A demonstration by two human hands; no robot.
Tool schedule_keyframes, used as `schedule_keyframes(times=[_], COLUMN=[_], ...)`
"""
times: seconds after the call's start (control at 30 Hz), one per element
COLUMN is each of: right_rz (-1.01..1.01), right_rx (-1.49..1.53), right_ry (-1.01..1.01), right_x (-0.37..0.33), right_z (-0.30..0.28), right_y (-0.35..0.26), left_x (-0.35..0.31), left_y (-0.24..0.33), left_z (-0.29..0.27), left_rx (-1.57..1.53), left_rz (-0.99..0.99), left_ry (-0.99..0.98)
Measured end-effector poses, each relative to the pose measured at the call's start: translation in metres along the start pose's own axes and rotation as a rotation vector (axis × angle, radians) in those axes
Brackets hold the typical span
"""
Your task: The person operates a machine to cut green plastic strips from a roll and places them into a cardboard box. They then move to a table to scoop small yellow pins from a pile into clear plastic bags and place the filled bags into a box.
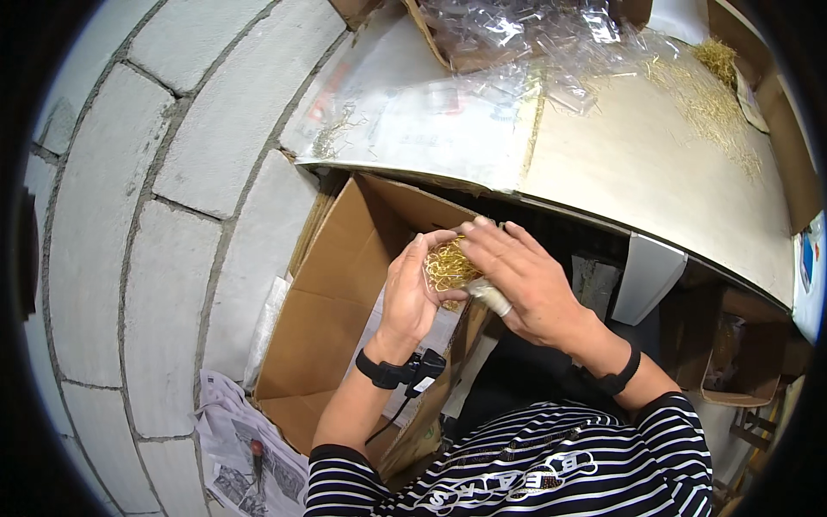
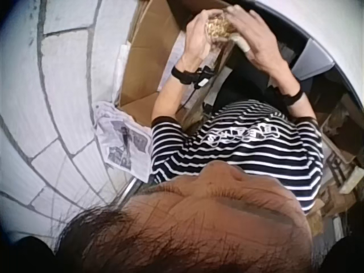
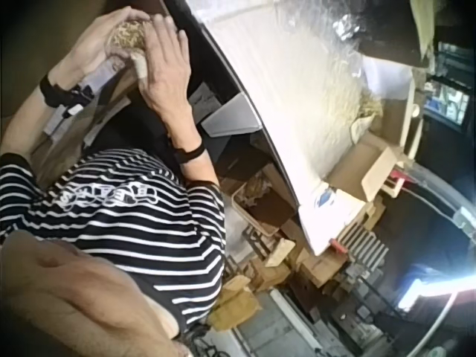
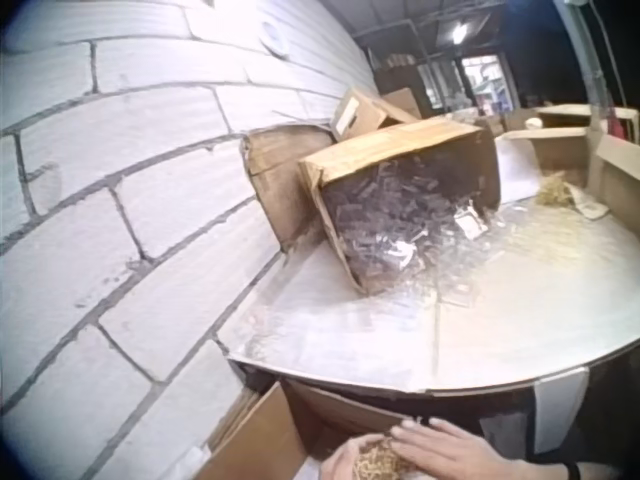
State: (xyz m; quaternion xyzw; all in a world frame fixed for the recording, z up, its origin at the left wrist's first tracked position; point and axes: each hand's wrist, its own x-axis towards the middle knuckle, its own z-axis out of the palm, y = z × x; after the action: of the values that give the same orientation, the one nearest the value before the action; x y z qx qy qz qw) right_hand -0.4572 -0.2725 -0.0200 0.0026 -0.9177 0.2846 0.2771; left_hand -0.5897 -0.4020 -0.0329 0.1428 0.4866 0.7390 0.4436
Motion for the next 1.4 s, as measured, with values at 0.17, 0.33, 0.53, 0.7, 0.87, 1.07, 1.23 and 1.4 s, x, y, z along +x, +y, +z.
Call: schedule_keyframes(times=[0.17,0.33,0.53,0.7,0.87,1.07,1.23,1.4], right_rz=[0.149,0.378,0.688,0.737,0.697,0.541,0.525,1.096], right_rx=[0.041,-0.070,-0.127,-0.187,-0.193,-0.379,-0.487,-0.770], right_ry=[0.184,0.165,0.188,0.139,0.063,-0.065,0.038,0.151], right_x=[-0.003,-0.057,-0.120,-0.133,-0.124,-0.106,-0.098,-0.075], right_z=[-0.021,-0.044,-0.077,-0.079,-0.070,-0.085,-0.142,-0.261], right_y=[0.010,0.048,0.076,0.084,0.074,0.066,0.105,0.265], left_x=[0.011,0.016,0.000,-0.023,-0.007,-0.015,-0.009,0.012], left_y=[0.020,-0.001,-0.128,-0.244,-0.289,-0.358,-0.251,-0.162], left_z=[-0.046,-0.151,-0.260,-0.281,-0.271,-0.370,-0.275,-0.286], left_rx=[-0.034,0.056,0.109,0.004,0.359,0.573,0.706,0.428], left_rz=[0.066,0.075,-0.259,-0.427,-0.413,-0.408,-0.405,-0.262], left_ry=[0.019,0.218,0.621,0.779,0.913,0.367,0.783,0.661])
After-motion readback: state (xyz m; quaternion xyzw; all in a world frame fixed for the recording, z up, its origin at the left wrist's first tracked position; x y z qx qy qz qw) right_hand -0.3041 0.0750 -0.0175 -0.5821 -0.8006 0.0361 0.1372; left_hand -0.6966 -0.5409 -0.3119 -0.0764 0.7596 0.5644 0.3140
